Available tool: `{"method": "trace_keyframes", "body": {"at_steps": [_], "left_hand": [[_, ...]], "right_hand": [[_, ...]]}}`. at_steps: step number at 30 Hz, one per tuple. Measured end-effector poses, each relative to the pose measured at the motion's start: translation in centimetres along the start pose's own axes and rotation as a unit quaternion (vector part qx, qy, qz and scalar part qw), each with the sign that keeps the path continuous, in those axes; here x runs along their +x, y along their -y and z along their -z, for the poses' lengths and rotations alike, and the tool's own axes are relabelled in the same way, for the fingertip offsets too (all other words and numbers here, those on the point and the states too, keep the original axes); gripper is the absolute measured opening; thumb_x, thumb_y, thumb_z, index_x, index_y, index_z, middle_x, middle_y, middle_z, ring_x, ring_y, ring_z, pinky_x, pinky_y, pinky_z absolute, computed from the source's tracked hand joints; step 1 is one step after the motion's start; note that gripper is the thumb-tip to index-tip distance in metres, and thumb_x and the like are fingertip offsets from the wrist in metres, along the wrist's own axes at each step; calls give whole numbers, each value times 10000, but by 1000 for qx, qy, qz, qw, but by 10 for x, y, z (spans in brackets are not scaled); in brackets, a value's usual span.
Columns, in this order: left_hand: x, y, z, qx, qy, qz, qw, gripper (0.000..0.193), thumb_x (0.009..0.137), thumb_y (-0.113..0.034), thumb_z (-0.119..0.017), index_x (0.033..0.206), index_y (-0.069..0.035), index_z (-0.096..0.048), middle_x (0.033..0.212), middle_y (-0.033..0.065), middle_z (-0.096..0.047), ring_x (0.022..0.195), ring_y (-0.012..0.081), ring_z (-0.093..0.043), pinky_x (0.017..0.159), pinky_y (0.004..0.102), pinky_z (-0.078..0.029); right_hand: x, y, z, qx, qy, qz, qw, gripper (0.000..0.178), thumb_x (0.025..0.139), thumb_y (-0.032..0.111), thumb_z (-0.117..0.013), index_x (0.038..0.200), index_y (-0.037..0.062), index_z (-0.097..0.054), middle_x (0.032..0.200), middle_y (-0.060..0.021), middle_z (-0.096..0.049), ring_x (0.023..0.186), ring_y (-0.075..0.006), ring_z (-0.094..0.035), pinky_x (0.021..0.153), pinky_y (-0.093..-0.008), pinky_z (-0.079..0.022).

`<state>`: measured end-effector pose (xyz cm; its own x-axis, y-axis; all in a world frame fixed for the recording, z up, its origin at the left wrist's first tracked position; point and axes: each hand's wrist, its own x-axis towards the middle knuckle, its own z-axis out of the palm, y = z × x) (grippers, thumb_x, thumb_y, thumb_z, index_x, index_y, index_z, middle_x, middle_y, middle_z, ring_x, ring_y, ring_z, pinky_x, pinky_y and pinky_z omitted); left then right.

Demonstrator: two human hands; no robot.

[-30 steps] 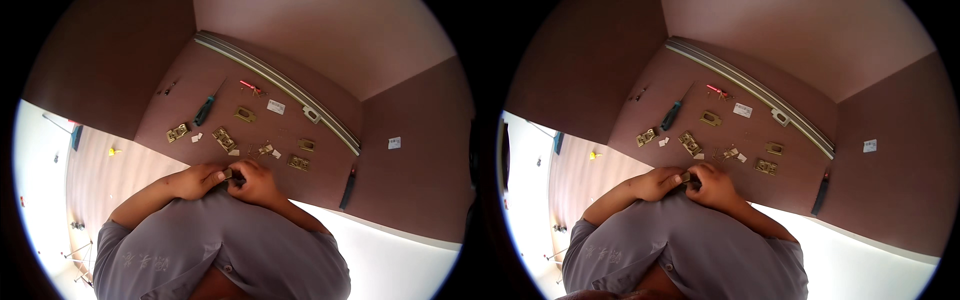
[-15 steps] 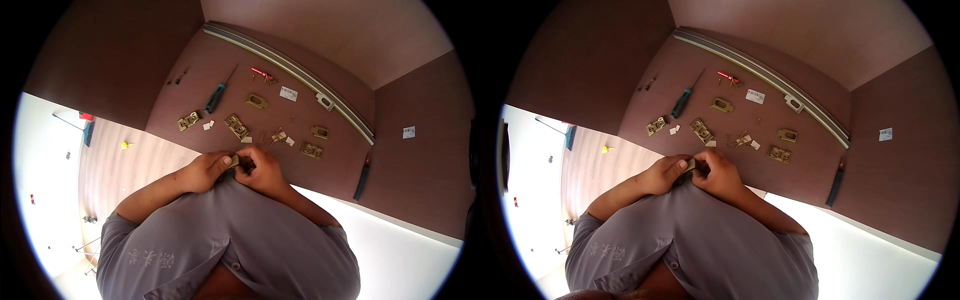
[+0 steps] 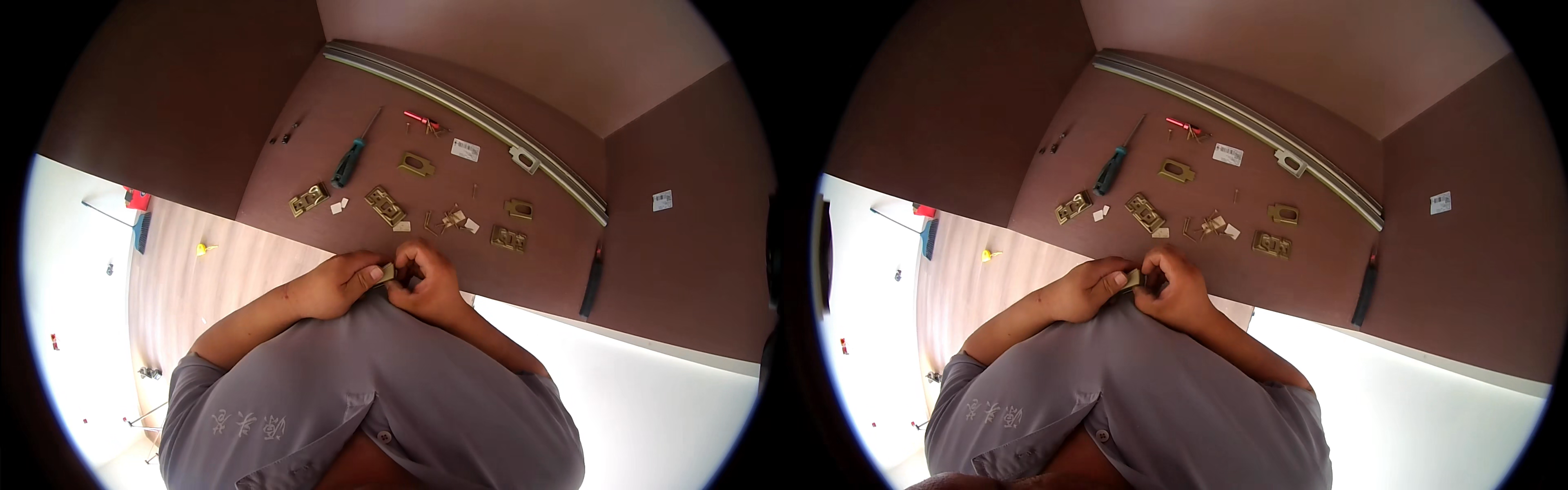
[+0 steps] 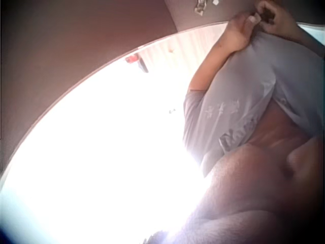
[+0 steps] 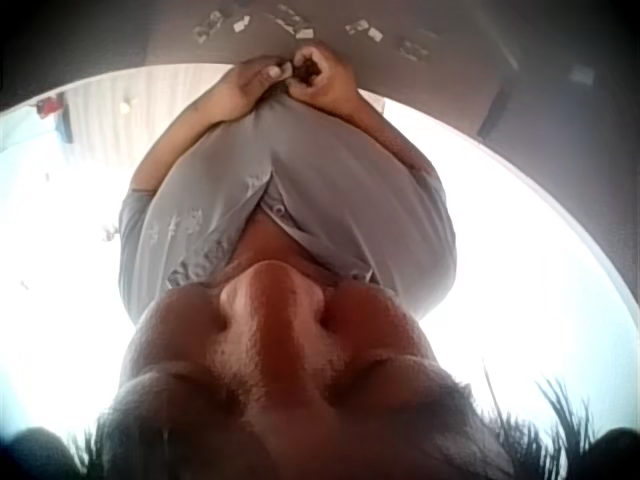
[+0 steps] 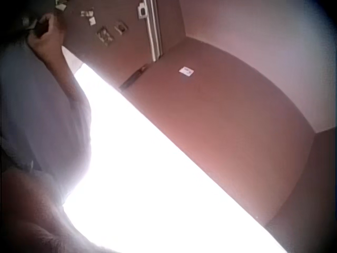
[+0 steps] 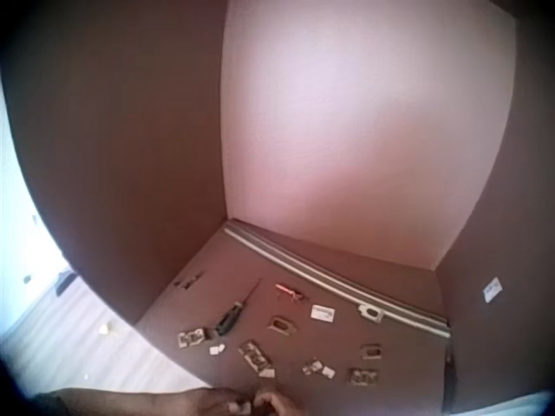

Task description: The person handles a metal pole, unpacks hinges from a bag, and uses a tape measure and pencil to mark dimensions on the interior panels of a wooden cabinet.

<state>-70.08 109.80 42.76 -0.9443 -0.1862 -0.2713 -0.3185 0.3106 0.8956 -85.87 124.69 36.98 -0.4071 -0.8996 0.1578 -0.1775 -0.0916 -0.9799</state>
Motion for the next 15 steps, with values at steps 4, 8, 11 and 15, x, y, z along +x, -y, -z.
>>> {"method": "trace_keyframes", "body": {"at_steps": [4, 8, 11, 15], "left_hand": [[0, -7, 11, 20, 63, 5, 998, 427, 1106, -303, -446, 1354, 27, -555, 1203, 209, -659, 1125, 315, -642, 986, 382, -491], [-4, -8, 21, 51, 120, -2, 991, 422, 1102, -305, -438, 1340, 17, -571, 1222, 209, -645, 1145, 351, -631, 995, 419, -487], [-14, -2, 35, 88, 154, -27, 984, 437, 1101, -319, -423, 1328, 19, -583, 1250, 218, -628, 1162, 378, -618, 1007, 441, -481], [-32, 6, 56, 122, 181, -49, 975, 456, 1100, -329, -410, 1325, 25, -589, 1270, 225, -616, 1154, 397, -610, 1018, 449, -475]], "right_hand": [[-7, 5, -6, -62, -17, 24, 998, 339, 679, 0, -778, 897, 75, -529, 882, -66, -578, 710, -184, -626, 610, -325, -511], [-14, 4, -18, -129, -36, 77, 988, 363, 646, 24, -785, 870, 87, -506, 858, -72, -579, 723, -232, -609, 614, -351, -503], [-19, 11, -36, -141, -62, 117, 981, 371, 637, 35, -790, 856, 95, -497, 836, -72, -582, 716, -245, -615, 608, -359, -510], [-22, 22, -66, -121, -72, 86, 986, 374, 634, 40, -796, 850, 103, -497, 826, -71, -585, 700, -249, -627, 597, -367, -516]]}}
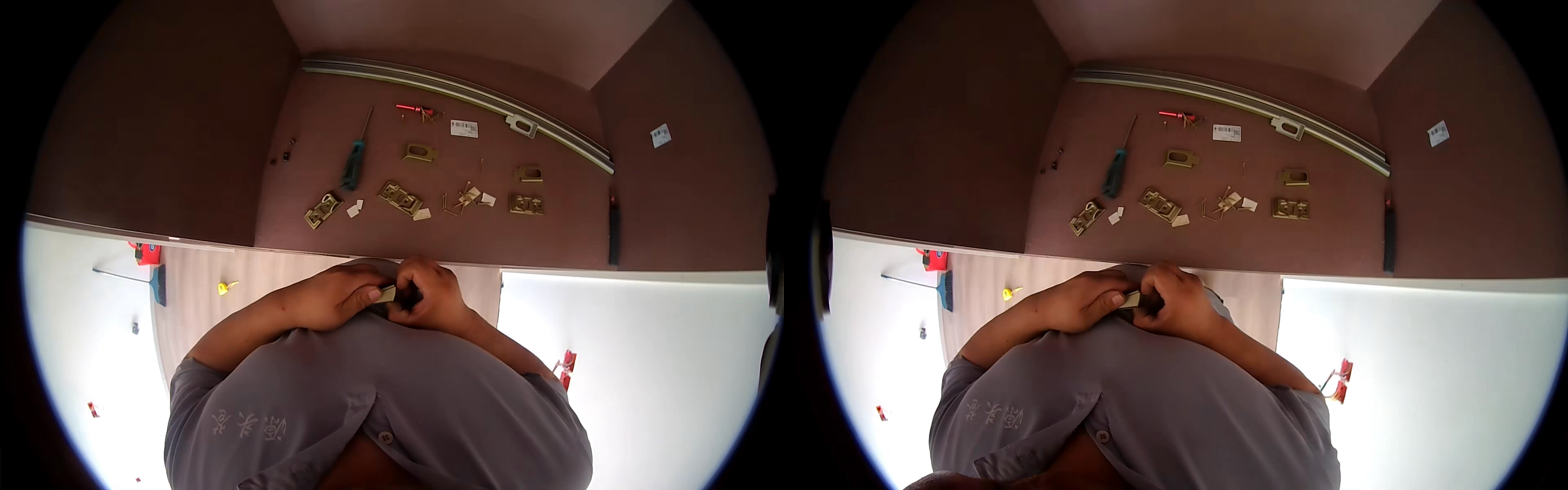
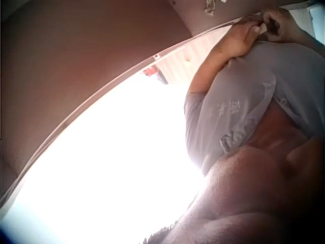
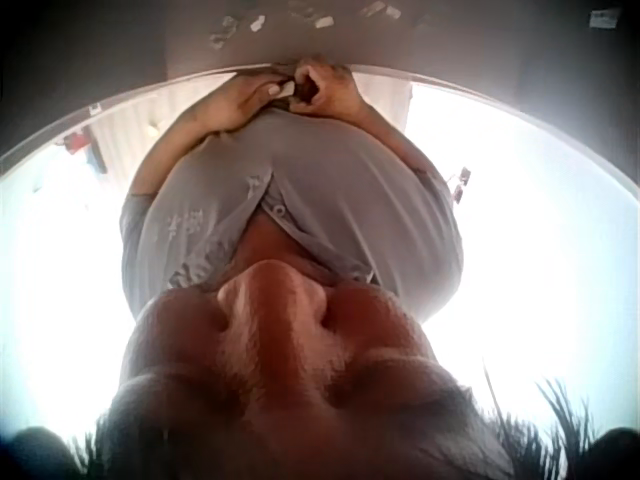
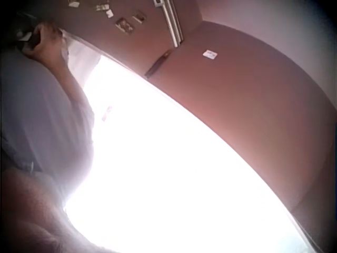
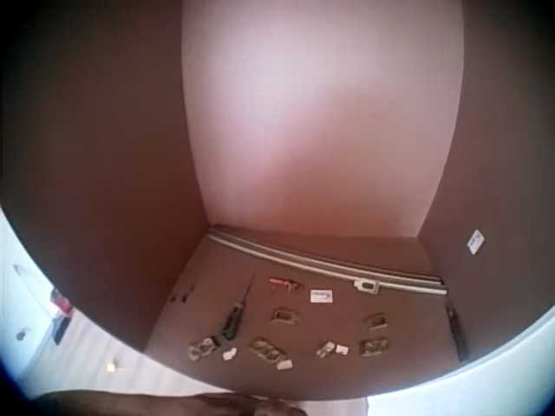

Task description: The person handles a metal pole, unpacks hinges from a bag, and uses a tape measure and pencil to mark dimensions on the interior panels of a wooden cabinet.

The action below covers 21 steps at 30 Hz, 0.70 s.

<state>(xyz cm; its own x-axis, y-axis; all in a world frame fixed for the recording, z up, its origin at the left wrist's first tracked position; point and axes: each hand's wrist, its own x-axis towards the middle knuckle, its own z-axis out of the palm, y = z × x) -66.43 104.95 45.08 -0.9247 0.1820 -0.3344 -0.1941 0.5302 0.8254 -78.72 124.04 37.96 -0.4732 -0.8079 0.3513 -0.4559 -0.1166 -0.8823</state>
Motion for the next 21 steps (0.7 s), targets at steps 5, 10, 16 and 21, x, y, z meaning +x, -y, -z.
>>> {"method": "trace_keyframes", "body": {"at_steps": [5, 10, 16, 21], "left_hand": [[-33, 15, 9, 10, 9, 11, 1000, 470, 1102, -335, -388, 1334, 21, -587, 1259, 227, -625, 1168, 398, -602, 1039, 454, -460], [-56, 29, 17, -11, 20, -5, 1000, 445, 1097, -314, -401, 1339, 10, -588, 1248, 223, -635, 1191, 388, -597, 1046, 459, -454], [-77, 49, 33, -1, 99, -75, 992, 390, 1082, -264, -428, 1316, -6, -603, 1248, 212, -640, 1188, 373, -610, 1034, 440, -469], [-83, 61, 38, -19, 163, -81, 983, 352, 1073, -242, -443, 1266, -9, -624, 1166, 195, -666, 1129, 341, -640, 989, 429, -492]], "right_hand": [[3, 21, -34, -5, 2, -16, 1000, 385, 631, 45, -800, 853, 100, -490, 827, -75, -578, 672, -257, -626, 584, -374, -514], [2, 33, -67, -27, -22, -15, 999, 396, 618, 52, -803, 844, 98, -481, 813, -77, -564, 648, -257, -611, 564, -373, -500], [-11, 63, -98, -63, -48, -42, 996, 405, 608, 52, -808, 846, 100, -484, 797, -72, -565, 641, -242, -606, 549, -361, -489], [-24, 81, -115, -60, -67, -85, 992, 411, 611, 44, -828, 849, 103, -498, 800, -68, -580, 636, -224, -608, 560, -347, -496]]}}
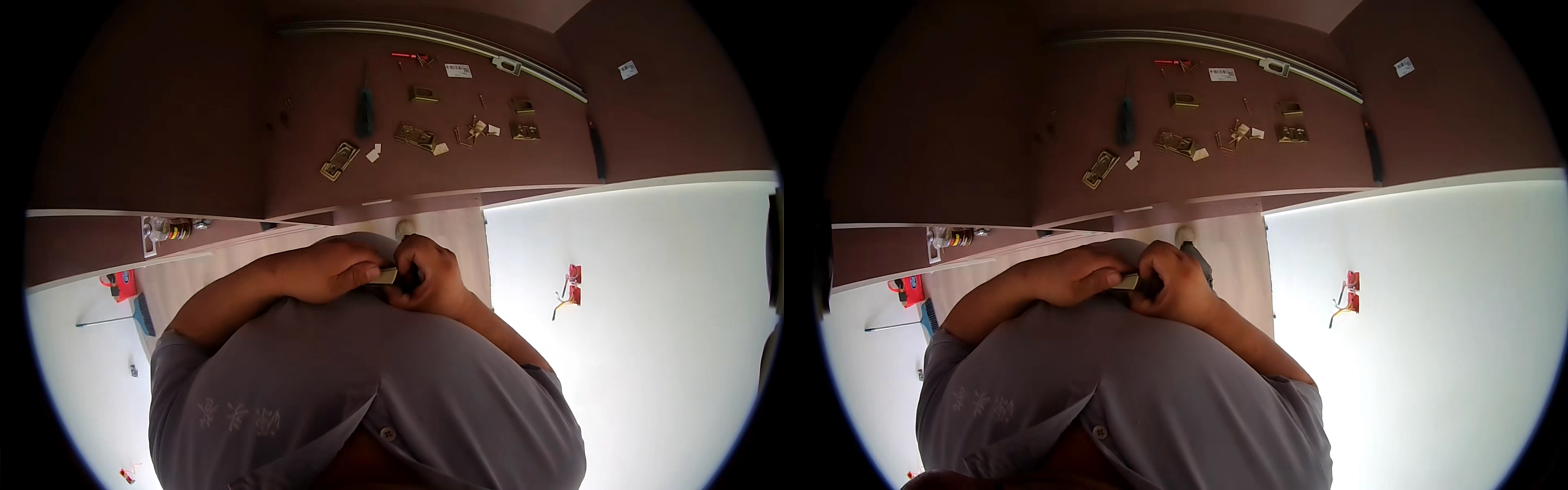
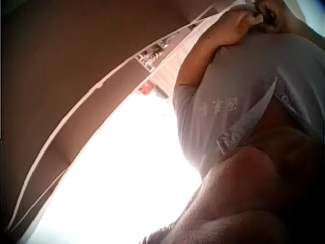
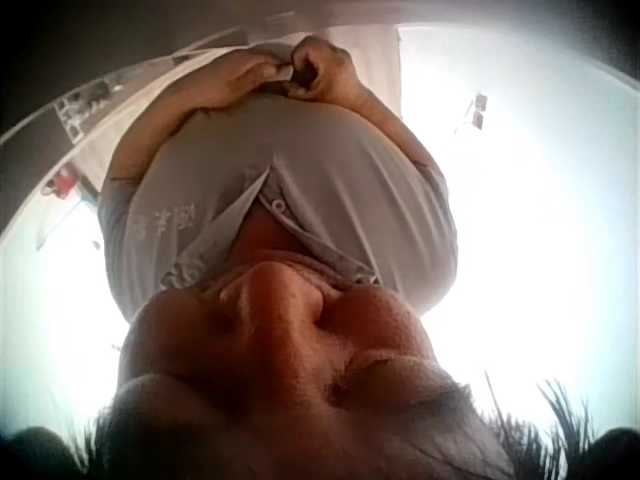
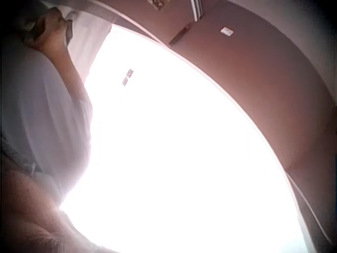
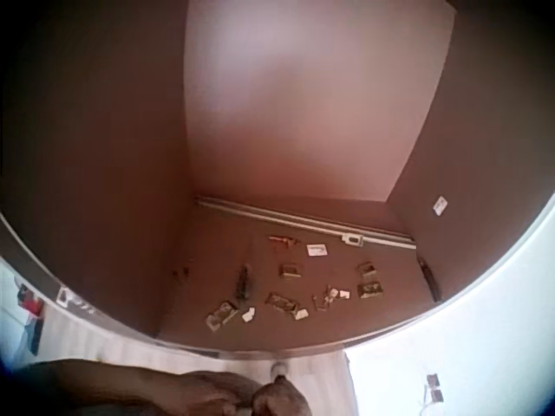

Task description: The person handles a metal pole, unpacks hinges from a bag, and uses a tape measure and pencil to mark dimensions on the interior panels of a wooden cabinet.

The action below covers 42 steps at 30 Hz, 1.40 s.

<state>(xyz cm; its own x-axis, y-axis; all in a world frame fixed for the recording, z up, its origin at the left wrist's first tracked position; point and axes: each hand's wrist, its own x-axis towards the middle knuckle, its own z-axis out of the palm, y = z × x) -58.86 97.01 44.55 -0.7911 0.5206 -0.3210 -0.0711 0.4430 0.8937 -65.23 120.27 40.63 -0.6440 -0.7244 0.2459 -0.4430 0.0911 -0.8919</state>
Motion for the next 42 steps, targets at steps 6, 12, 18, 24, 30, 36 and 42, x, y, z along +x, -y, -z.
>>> {"method": "trace_keyframes", "body": {"at_steps": [6, 12, 18, 24, 30, 36, 42], "left_hand": [[7, 17, 10, -225, 4, 71, 972, 432, 1104, -377, -423, 1193, -17, -643, 923, 81, -692, 777, 170, -653, 711, 332, -544], [-7, 19, 21, -427, 11, 91, 899, 484, 1088, -434, -463, 1228, -2, -631, 950, 117, -732, 672, 149, -665, 573, 277, -524], [-46, 27, 12, -426, -86, 5, 901, 385, 1058, -329, -531, 1195, 9, -656, 1005, 106, -745, 761, 150, -703, 603, 271, -537], [-74, 19, 3, -360, -131, 49, 922, 305, 1029, -223, -563, 1192, 15, -664, 1015, 70, -742, 809, 138, -701, 667, 266, -540], [-91, 21, -5, -401, -152, 5, 904, 314, 1006, -193, -562, 1210, 28, -652, 1005, 78, -728, 805, 146, -685, 681, 275, -521], [-96, 31, -13, -429, -167, -7, 888, 367, 1014, -224, -534, 1264, 30, -625, 1024, 91, -720, 806, 161, -685, 689, 279, -510], [-97, 37, -18, -453, -176, -12, 874, 387, 1023, -249, -507, 1292, 15, -595, 1035, 98, -720, 822, 175, -697, 691, 280, -505]], "right_hand": [[-2, 10, -6, 13, -30, -102, 994, 426, 651, 92, -887, 969, 79, -604, 927, -91, -628, 753, -241, -653, 656, -344, -547], [29, 16, 4, -195, 35, 143, 970, 573, 700, 220, -901, 1198, 67, -662, 1117, -111, -654, 971, -296, -666, 842, -403, -569], [40, 24, 4, -185, 54, 127, 973, 610, 698, 253, -907, 1217, 60, -651, 1133, -117, -679, 995, -313, -677, 843, -419, -570], [50, 34, -18, -183, 121, 168, 961, 615, 749, 332, -892, 1225, 41, -632, 1024, -129, -721, 894, -333, -709, 786, -427, -573], [56, 26, -33, -80, 116, 227, 964, 610, 759, 327, -884, 1217, 13, -632, 1006, -137, -736, 830, -323, -730, 739, -410, -576], [56, 16, -52, -38, 74, 263, 961, 582, 762, 293, -884, 1185, -16, -632, 963, -145, -733, 781, -307, -738, 697, -387, -578], [53, 9, -65, -39, 40, 261, 964, 526, 798, 295, -852, 1156, -26, -639, 925, -144, -727, 767, -298, -736, 689, -377, -578]]}}
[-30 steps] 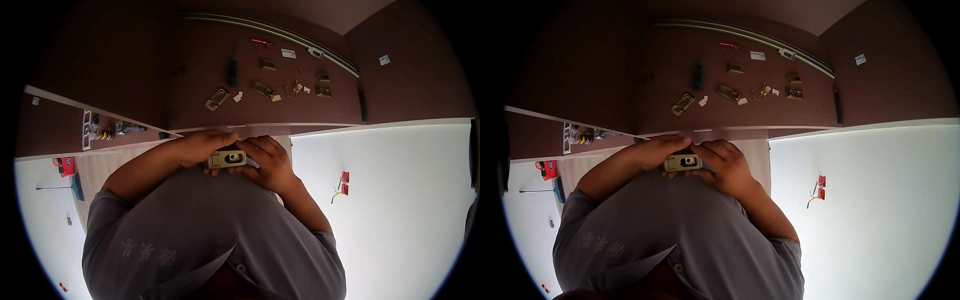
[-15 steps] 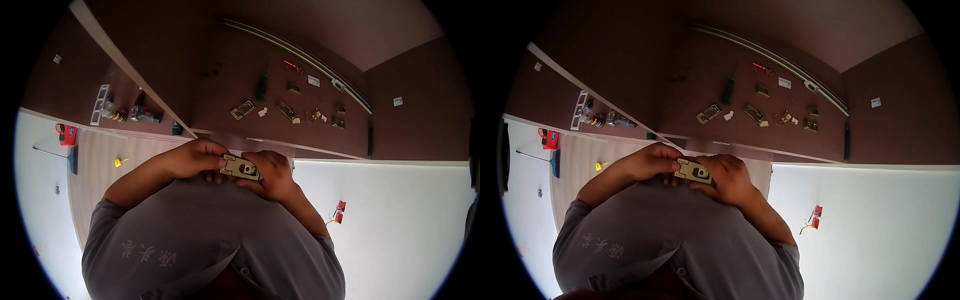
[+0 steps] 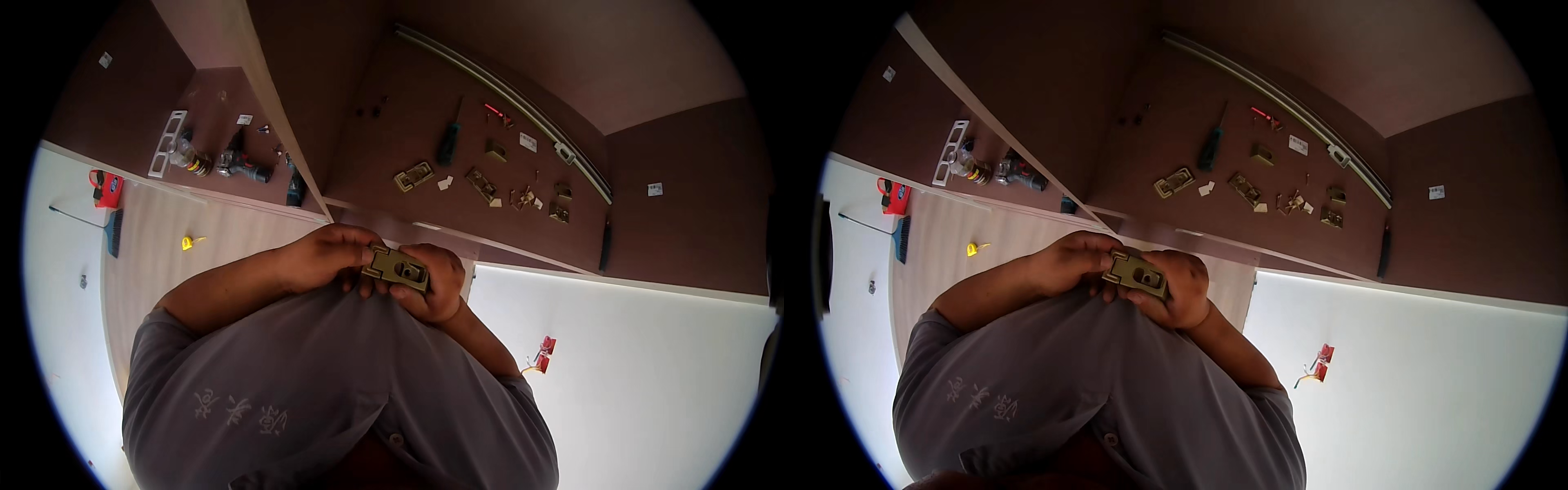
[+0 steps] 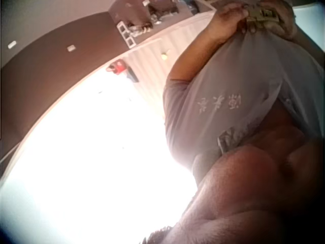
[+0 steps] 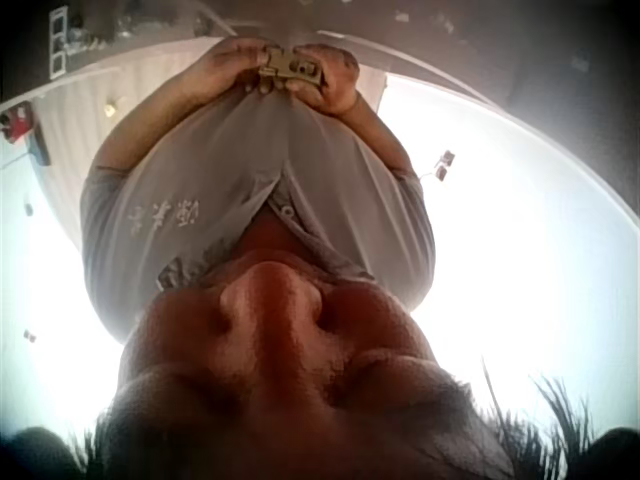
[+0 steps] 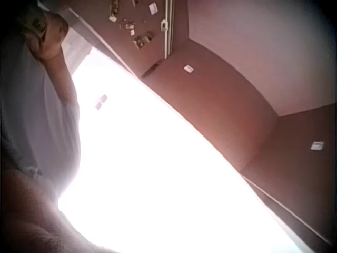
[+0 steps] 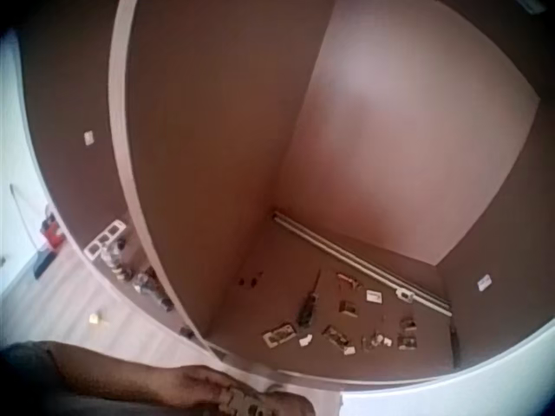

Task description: The person handles a metal pole, unpacks hinges from a bag, and uses a tape measure and pencil to mark dimensions on the interior panels of a wooden cabinet.

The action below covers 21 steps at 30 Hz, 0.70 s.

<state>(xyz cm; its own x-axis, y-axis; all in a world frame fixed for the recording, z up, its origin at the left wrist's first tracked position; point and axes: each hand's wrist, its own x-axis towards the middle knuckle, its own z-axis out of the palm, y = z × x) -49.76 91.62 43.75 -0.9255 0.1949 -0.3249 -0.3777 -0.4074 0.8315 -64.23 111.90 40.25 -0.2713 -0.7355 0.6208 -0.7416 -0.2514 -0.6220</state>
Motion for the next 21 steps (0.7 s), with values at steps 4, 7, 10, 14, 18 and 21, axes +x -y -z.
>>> {"method": "trace_keyframes", "body": {"at_steps": [4, 7, 10, 14, 18, 21], "left_hand": [[4, 5, 3, -24, 10, -9, 1000, 372, 1027, -261, -483, 1268, 2, -590, 1045, 103, -721, 827, 184, -702, 685, 283, -500], [6, 4, 3, -33, 15, -11, 999, 356, 1025, -258, -473, 1244, -4, -591, 1046, 106, -720, 828, 190, -704, 683, 288, -501], [9, 0, 1, -39, -3, -2, 999, 335, 1024, -254, -464, 1211, -8, -593, 1044, 109, -718, 820, 191, -701, 678, 293, -500], [17, 0, 4, -32, 6, -2, 999, 332, 1025, -262, -452, 1185, -8, -594, 1036, 113, -716, 790, 186, -686, 665, 295, -498], [31, 4, 7, 8, -1, 8, 1000, 352, 1022, -270, -449, 1204, -9, -599, 986, 110, -721, 758, 179, -672, 642, 286, -489], [37, -6, -1, 7, 8, 23, 1000, 344, 1025, -268, -437, 1191, -17, -604, 947, 101, -721, 746, 167, -666, 630, 280, -483]], "right_hand": [[2, 0, -5, 34, -27, -21, 999, 477, 819, 283, -831, 1130, -23, -639, 891, -135, -722, 739, -284, -732, 673, -365, -576], [5, 1, -4, 24, -33, -26, 999, 448, 830, 273, -820, 1121, -14, -638, 872, -130, -717, 725, -272, -729, 667, -360, -573], [4, 1, -5, 29, -42, -60, 997, 428, 839, 270, -811, 1118, -4, -638, 868, -126, -714, 721, -266, -725, 669, -357, -571], [-2, 1, -9, 52, -66, -98, 992, 423, 854, 280, -797, 1126, 0, -634, 904, -129, -717, 757, -274, -722, 693, -355, -569], [2, -1, 5, -88, -28, -28, 995, 443, 870, 290, -782, 1157, -4, -617, 998, -152, -724, 857, -304, -718, 764, -378, -568], [-5, -2, 12, -14, -53, -95, 994, 454, 877, 281, -773, 1187, -5, -605, 1060, -171, -725, 920, -332, -713, 815, -401, -564]]}}
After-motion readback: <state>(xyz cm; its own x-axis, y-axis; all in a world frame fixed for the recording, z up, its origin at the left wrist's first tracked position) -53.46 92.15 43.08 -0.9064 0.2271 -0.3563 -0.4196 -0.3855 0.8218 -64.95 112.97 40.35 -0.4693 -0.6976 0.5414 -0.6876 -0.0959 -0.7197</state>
